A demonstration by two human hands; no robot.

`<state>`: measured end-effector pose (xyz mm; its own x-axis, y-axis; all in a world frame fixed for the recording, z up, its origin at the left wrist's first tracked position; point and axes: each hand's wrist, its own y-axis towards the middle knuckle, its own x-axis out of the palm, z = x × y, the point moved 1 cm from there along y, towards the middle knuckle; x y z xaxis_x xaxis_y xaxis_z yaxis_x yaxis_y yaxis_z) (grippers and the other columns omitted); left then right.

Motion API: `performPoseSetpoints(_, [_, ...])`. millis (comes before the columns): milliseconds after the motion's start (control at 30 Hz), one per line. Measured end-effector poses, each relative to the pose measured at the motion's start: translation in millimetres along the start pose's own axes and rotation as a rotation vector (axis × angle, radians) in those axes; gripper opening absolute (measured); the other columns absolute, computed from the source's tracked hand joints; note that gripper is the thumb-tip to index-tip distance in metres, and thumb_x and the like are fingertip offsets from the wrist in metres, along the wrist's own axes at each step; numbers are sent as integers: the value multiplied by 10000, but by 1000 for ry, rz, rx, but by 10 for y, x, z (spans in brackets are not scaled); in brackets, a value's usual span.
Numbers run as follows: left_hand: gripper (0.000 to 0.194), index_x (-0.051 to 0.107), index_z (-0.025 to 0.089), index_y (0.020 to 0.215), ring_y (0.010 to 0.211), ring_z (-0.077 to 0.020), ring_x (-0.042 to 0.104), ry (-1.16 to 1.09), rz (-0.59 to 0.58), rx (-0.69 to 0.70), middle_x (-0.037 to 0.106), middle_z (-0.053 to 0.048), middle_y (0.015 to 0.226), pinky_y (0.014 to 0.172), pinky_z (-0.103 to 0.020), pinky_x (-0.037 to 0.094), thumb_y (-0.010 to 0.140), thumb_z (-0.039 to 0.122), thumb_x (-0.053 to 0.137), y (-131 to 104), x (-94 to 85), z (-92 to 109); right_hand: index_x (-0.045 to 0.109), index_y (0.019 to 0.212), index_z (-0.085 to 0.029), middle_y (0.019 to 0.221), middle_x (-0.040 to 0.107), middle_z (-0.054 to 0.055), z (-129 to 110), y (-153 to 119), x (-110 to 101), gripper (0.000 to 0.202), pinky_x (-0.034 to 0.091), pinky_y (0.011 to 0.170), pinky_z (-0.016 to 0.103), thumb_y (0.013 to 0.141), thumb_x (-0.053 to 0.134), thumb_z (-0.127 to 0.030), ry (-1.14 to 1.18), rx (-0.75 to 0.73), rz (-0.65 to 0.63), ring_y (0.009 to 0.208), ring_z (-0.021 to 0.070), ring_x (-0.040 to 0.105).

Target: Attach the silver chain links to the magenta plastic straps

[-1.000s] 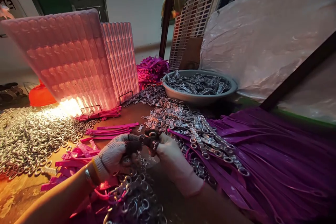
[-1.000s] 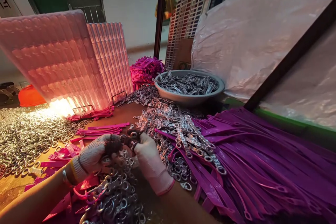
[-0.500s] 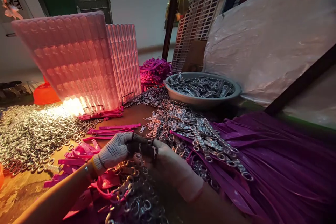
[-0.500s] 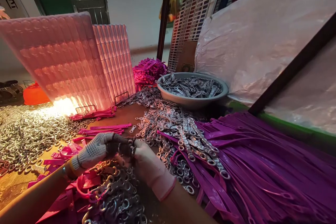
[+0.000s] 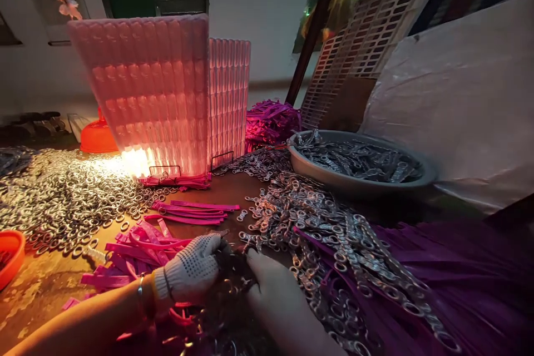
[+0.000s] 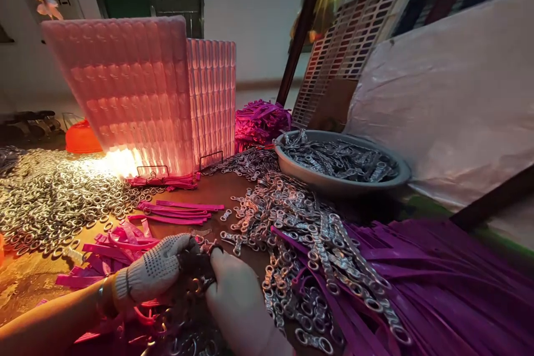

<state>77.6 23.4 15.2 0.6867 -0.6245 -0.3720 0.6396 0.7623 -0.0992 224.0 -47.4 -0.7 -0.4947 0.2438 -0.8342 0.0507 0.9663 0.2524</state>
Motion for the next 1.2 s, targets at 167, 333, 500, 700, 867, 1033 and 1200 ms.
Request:
performPoseSetpoints(167, [102,557,144,772,635,-105,470,-162,43,-27,561,-7,715,545,-209,375,785,192,469,-26,61,-37,594,622,-184,710,641,100,15,-71,41,158,337,617,297,547,482,-102,-132,-129,169,654,204,530])
performPoseSetpoints(333, [137,599,132,775,567,-93,500,-203,18,-30,580,-14,681,498,-189,385,802,236,516,152,-57,-28,617,721,-204,677,655,26,52,-10,124,180,383,585,258,743,442,-238,446,194,-72,668,188,561])
performPoseSetpoints(500, [255,712,145,930,460,-75,449,355,-54,-23,596,11,616,444,-180,345,839,234,491,721,-591,-118,586,664,-205,590,573,-8,236,113,-206,187,346,540,261,725,516,-367,551,383,197,605,166,476])
performPoseSetpoints(700, [198,760,175,768,551,-121,547,749,-33,-94,630,3,588,522,-196,384,699,94,593,1175,-952,-471,548,620,-215,563,513,-11,411,184,-344,254,382,564,274,735,523,-440,608,400,243,601,164,448])
performPoseSetpoints(867, [152,737,143,766,697,-169,601,802,-85,-53,636,-15,644,698,-250,449,680,68,635,1310,-513,-679,665,815,-205,801,671,55,426,138,-184,216,449,740,305,774,492,-328,529,277,141,780,216,550])
performPoseSetpoints(1033, [66,671,116,646,742,-247,625,789,-59,-32,621,-83,650,742,-360,469,640,51,685,1404,-300,-655,623,781,-214,731,657,46,491,126,-71,202,454,723,290,746,425,-207,409,265,62,703,199,547])
performPoseSetpoints(1200, [132,706,132,820,603,-164,583,686,-8,4,623,-54,663,576,-269,441,799,210,601,1055,-437,-347,577,763,-224,651,612,17,450,149,-33,247,421,664,258,681,383,-95,288,247,-6,674,183,543])
